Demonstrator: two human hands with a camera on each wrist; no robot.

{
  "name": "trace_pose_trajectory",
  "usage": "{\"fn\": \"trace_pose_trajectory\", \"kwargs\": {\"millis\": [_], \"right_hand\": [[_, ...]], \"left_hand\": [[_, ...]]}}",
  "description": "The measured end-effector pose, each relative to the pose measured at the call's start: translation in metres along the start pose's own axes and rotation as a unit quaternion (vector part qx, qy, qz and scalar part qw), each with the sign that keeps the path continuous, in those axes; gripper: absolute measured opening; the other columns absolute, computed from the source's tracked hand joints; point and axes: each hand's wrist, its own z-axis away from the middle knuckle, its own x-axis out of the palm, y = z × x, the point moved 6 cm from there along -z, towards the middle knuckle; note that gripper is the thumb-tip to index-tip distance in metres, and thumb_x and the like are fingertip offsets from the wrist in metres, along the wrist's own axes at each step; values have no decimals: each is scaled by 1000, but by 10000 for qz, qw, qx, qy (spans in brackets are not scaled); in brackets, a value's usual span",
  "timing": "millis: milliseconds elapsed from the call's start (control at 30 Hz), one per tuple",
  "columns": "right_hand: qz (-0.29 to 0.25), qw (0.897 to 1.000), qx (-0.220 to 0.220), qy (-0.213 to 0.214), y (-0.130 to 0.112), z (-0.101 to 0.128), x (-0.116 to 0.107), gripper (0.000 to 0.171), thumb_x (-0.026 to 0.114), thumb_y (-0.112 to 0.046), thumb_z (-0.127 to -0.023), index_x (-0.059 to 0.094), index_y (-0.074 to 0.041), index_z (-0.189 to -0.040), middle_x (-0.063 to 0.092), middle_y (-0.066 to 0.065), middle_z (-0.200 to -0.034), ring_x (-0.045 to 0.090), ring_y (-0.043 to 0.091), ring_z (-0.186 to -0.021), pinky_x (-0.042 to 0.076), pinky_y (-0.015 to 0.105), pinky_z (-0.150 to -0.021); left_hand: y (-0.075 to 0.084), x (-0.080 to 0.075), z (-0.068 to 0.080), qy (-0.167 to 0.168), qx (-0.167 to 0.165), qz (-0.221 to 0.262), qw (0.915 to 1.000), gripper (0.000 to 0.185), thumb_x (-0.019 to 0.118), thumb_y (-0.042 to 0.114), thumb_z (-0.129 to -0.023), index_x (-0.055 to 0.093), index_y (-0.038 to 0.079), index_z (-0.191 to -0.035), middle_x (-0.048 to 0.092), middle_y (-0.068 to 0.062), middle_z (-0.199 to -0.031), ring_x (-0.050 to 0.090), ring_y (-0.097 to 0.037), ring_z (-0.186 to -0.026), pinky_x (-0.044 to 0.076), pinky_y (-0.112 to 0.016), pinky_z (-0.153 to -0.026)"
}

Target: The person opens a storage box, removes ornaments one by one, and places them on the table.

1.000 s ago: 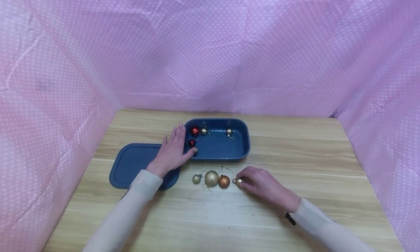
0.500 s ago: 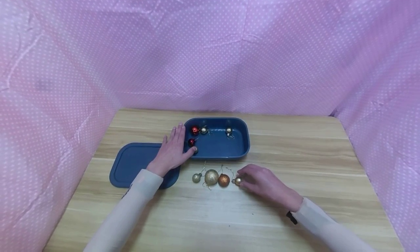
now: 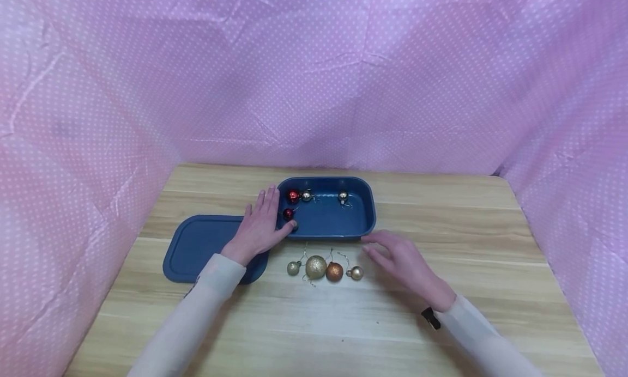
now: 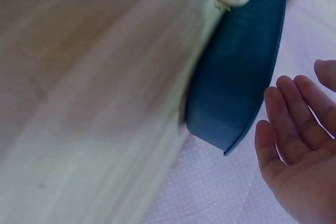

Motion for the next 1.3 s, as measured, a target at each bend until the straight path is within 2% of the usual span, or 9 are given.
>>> {"fn": "trace_pose_trajectory", "kwargs": {"millis": [267,433,733,1067,1300], "right_hand": [[65,9996,122,264,1,-38,-9,27,71,-17,-99,73,-3,-122,73,14,-120,70,33,-113,55,50,-97],[214,9990,390,1,6,-64,-1,37,71,-23,-100,68,-3,-131,69,16,-130,65,35,-121,51,51,-102],[248,9963,669,-486,14,-98,23,44,72,-21,-100,64,1,-136,65,19,-136,60,35,-129,45,50,-110],[411,9911,906,-888,25,-121,44,50,73,-17,-98,59,3,-141,58,23,-143,54,37,-134,42,49,-114],[463,9913,921,-822,31,-128,48,50,74,-15,-96,59,5,-140,59,26,-141,55,39,-133,42,50,-113]], "left_hand": [[-1,0,-1,-50,-25,-76,10000,99,45,66,-102,3,3,-166,-4,-13,-173,-1,-37,-159,12,-68,-121],[-1,-1,-1,-61,-18,-125,9999,99,45,65,-102,3,3,-166,-4,-13,-173,-1,-37,-158,12,-68,-121],[0,0,-1,-104,-30,-136,9998,99,44,66,-102,3,3,-166,-4,-14,-173,-2,-37,-158,12,-67,-121],[-1,2,-1,-70,-32,-98,9999,98,45,65,-102,4,2,-166,-1,-15,-173,0,-38,-158,14,-68,-121],[0,2,-1,-30,-14,-92,10000,98,45,64,-102,5,2,-166,-1,-15,-173,1,-38,-159,14,-67,-121]]}}
